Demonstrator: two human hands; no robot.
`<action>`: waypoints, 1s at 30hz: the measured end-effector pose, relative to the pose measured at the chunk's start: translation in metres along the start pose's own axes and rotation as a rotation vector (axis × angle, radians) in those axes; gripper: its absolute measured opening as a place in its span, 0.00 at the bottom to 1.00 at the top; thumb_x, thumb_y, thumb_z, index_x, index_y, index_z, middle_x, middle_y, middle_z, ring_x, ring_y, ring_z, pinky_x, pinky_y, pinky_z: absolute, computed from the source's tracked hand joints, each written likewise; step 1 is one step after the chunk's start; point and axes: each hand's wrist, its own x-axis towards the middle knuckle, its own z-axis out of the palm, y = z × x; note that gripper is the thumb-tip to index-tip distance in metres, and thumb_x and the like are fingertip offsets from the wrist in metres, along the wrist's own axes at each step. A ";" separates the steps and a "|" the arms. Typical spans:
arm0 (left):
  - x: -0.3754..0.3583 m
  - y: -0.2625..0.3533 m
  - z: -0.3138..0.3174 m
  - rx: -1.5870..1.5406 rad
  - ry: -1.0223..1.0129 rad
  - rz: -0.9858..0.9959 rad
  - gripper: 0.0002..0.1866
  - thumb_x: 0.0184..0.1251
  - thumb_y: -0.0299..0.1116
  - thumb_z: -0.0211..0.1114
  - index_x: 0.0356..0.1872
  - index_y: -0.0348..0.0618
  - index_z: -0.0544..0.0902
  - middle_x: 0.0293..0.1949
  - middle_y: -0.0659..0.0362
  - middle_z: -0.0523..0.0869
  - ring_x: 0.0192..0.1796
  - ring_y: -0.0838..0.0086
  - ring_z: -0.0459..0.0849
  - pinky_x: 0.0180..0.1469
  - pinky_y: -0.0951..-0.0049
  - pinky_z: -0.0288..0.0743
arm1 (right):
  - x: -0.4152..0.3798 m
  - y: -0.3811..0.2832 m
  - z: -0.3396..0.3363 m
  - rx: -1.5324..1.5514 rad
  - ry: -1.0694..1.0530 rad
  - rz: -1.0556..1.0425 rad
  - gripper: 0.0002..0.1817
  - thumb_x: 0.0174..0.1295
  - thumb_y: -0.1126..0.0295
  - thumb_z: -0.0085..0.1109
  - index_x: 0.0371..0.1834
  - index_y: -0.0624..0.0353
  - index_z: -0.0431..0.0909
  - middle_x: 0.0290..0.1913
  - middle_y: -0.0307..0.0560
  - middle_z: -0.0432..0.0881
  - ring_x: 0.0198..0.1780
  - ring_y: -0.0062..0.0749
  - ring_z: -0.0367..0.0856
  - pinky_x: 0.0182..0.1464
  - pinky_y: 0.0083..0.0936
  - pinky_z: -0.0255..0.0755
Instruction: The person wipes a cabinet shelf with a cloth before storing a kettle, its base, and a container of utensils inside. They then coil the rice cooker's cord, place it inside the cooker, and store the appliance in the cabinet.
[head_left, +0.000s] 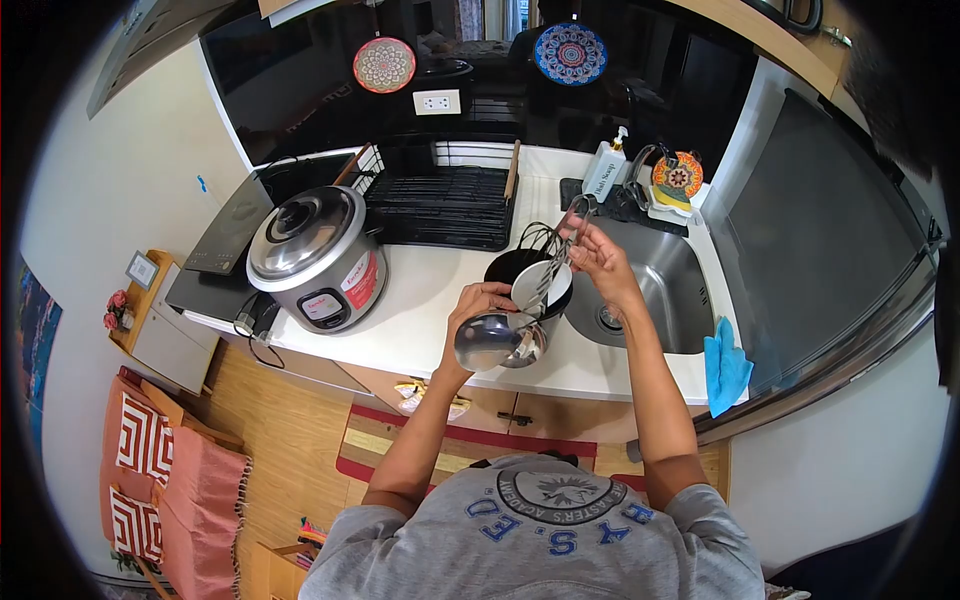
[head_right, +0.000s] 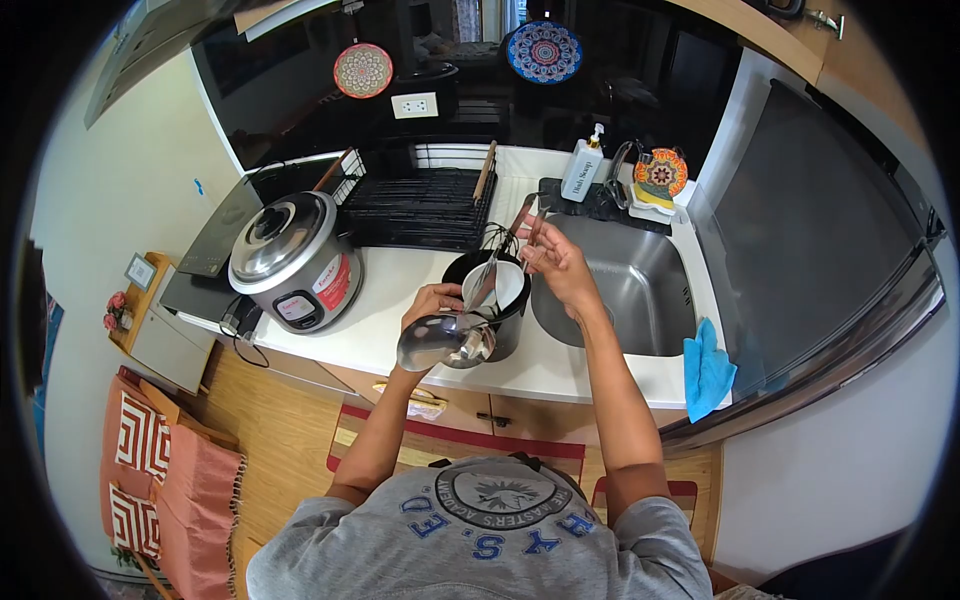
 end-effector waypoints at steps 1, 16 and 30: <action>-0.003 -0.002 0.001 -0.006 0.003 -0.010 0.18 0.38 0.30 0.74 0.36 0.39 0.83 0.47 0.52 0.82 0.53 0.63 0.77 0.54 0.68 0.71 | -0.002 0.003 -0.001 0.000 0.004 0.000 0.27 0.66 0.69 0.58 0.67 0.60 0.65 0.55 0.41 0.77 0.47 0.19 0.76 0.44 0.17 0.70; -0.013 0.009 -0.005 0.062 0.138 0.075 0.19 0.41 0.27 0.72 0.39 0.35 0.83 0.38 0.54 0.85 0.46 0.63 0.82 0.51 0.68 0.75 | -0.053 -0.007 0.038 -0.365 0.109 -0.229 0.23 0.56 0.78 0.63 0.57 0.57 0.75 0.50 0.40 0.79 0.43 0.21 0.74 0.46 0.19 0.69; -0.009 0.025 -0.051 -0.252 -0.384 -0.166 0.35 0.45 0.09 0.60 0.61 0.39 0.71 0.58 0.52 0.74 0.59 0.63 0.76 0.66 0.69 0.68 | -0.056 -0.012 0.056 -0.565 -0.015 -0.389 0.16 0.51 0.65 0.71 0.43 0.53 0.83 0.57 0.46 0.70 0.51 0.38 0.75 0.52 0.31 0.71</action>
